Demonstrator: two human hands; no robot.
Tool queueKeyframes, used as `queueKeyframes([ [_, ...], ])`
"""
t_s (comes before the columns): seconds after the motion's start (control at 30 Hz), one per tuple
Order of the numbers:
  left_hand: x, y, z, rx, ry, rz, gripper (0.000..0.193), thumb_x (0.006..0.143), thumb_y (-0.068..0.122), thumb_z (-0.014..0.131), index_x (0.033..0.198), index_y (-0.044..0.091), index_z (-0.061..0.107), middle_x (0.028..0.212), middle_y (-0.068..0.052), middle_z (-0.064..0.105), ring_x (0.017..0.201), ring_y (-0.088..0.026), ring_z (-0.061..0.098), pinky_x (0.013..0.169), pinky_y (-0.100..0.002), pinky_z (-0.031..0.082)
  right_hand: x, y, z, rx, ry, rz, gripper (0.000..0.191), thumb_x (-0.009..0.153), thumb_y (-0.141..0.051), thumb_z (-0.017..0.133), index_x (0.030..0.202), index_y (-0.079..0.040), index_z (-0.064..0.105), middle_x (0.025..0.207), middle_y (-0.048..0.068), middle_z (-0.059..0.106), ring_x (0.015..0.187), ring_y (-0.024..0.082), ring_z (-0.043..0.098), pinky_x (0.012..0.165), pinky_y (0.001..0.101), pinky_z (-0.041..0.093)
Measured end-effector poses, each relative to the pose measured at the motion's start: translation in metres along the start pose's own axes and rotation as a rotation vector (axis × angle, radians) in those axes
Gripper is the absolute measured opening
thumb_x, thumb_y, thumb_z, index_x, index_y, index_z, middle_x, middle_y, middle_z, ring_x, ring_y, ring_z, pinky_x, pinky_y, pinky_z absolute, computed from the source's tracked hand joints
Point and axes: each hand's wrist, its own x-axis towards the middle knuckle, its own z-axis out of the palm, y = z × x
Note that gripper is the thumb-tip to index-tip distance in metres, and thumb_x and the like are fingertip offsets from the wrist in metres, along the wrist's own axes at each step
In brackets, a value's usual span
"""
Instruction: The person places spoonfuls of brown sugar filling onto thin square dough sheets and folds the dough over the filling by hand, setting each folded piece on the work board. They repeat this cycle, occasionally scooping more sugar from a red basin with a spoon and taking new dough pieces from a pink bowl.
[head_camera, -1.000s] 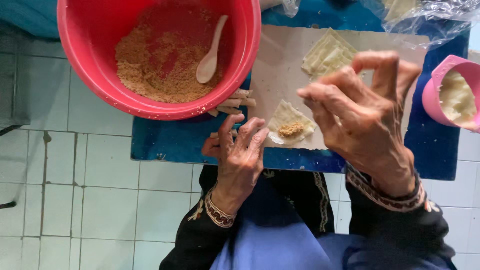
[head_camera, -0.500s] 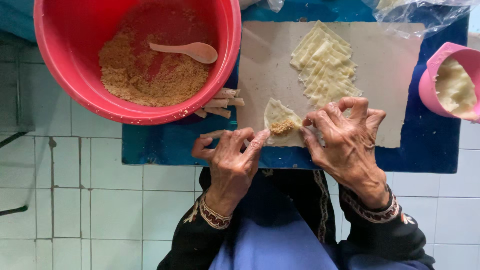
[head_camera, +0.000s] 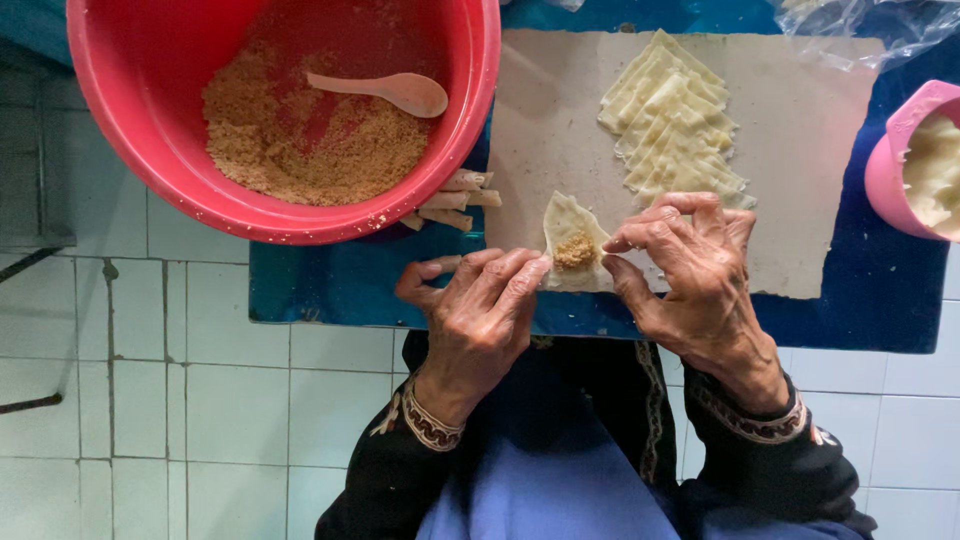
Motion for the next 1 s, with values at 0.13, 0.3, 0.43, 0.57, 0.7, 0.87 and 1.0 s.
queueKeyframes([
  [0.13, 0.002, 0.0, 0.004, -0.026, 0.003, 0.006, 0.023, 0.097, 0.01, 0.073, 0.119, 0.017, 0.068, 0.114, 0.004, 0.07, 0.107, -0.013, 0.067, 0.1, -0.047, 0.028, 0.002, -0.004, 0.005, -0.013, 0.053, -0.069, 0.03, 0.085, -0.009, 0.083, 0.109, -0.014, 0.066, 0.109, -0.002, 0.07, 0.115, 0.026, 0.058, 0.1, 0.0464, 0.03],
  [0.3, 0.003, -0.003, 0.008, 0.001, -0.026, 0.034, 0.026, 0.096, 0.007, 0.072, 0.12, 0.016, 0.067, 0.111, 0.006, 0.07, 0.109, -0.014, 0.066, 0.096, -0.047, 0.028, 0.005, -0.004, 0.004, 0.003, -0.011, -0.136, 0.039, 0.075, -0.007, 0.082, 0.11, -0.014, 0.066, 0.106, -0.002, 0.071, 0.111, 0.028, 0.058, 0.098, 0.0487, 0.03],
  [0.43, 0.005, -0.003, 0.009, 0.075, -0.075, 0.064, 0.022, 0.095, 0.009, 0.073, 0.114, 0.019, 0.068, 0.111, 0.008, 0.068, 0.112, -0.016, 0.06, 0.091, -0.049, 0.027, 0.006, 0.004, 0.007, 0.019, -0.01, -0.123, 0.037, 0.08, -0.006, 0.084, 0.11, -0.016, 0.066, 0.101, -0.006, 0.069, 0.112, 0.025, 0.059, 0.101, 0.0472, 0.031],
  [0.57, 0.008, -0.005, 0.003, 0.047, -0.137, 0.106, 0.029, 0.09, 0.009, 0.072, 0.117, 0.02, 0.072, 0.118, 0.008, 0.068, 0.118, -0.021, 0.056, 0.094, -0.048, 0.03, 0.007, 0.015, 0.013, 0.07, 0.002, -0.131, 0.039, 0.078, -0.009, 0.087, 0.109, -0.016, 0.065, 0.101, -0.005, 0.067, 0.113, 0.026, 0.058, 0.1, 0.0466, 0.032],
  [0.7, 0.011, -0.009, -0.003, 0.026, -0.151, 0.126, 0.027, 0.089, 0.013, 0.075, 0.114, 0.021, 0.072, 0.118, 0.009, 0.067, 0.117, -0.021, 0.056, 0.092, -0.048, 0.03, 0.005, 0.018, 0.01, 0.031, -0.015, -0.154, 0.035, 0.077, -0.011, 0.086, 0.106, -0.016, 0.067, 0.107, -0.005, 0.069, 0.113, 0.028, 0.056, 0.099, 0.0477, 0.031],
  [0.87, 0.011, -0.01, 0.0, 0.033, -0.145, 0.135, 0.027, 0.087, 0.012, 0.076, 0.113, 0.019, 0.071, 0.117, 0.008, 0.067, 0.118, -0.019, 0.057, 0.092, -0.044, 0.037, 0.006, 0.011, 0.002, -0.1, -0.032, -0.242, 0.029, 0.079, -0.011, 0.086, 0.105, -0.019, 0.075, 0.108, -0.007, 0.07, 0.113, 0.025, 0.056, 0.098, 0.05, 0.03],
  [1.0, 0.012, -0.009, 0.005, -0.017, -0.134, 0.092, 0.024, 0.089, 0.009, 0.075, 0.111, 0.014, 0.07, 0.115, 0.004, 0.067, 0.116, -0.023, 0.057, 0.091, -0.041, 0.042, 0.008, 0.006, -0.003, -0.089, -0.058, -0.26, 0.031, 0.081, -0.025, 0.086, 0.108, -0.017, 0.074, 0.113, -0.003, 0.068, 0.112, 0.028, 0.051, 0.095, 0.0534, 0.028],
])
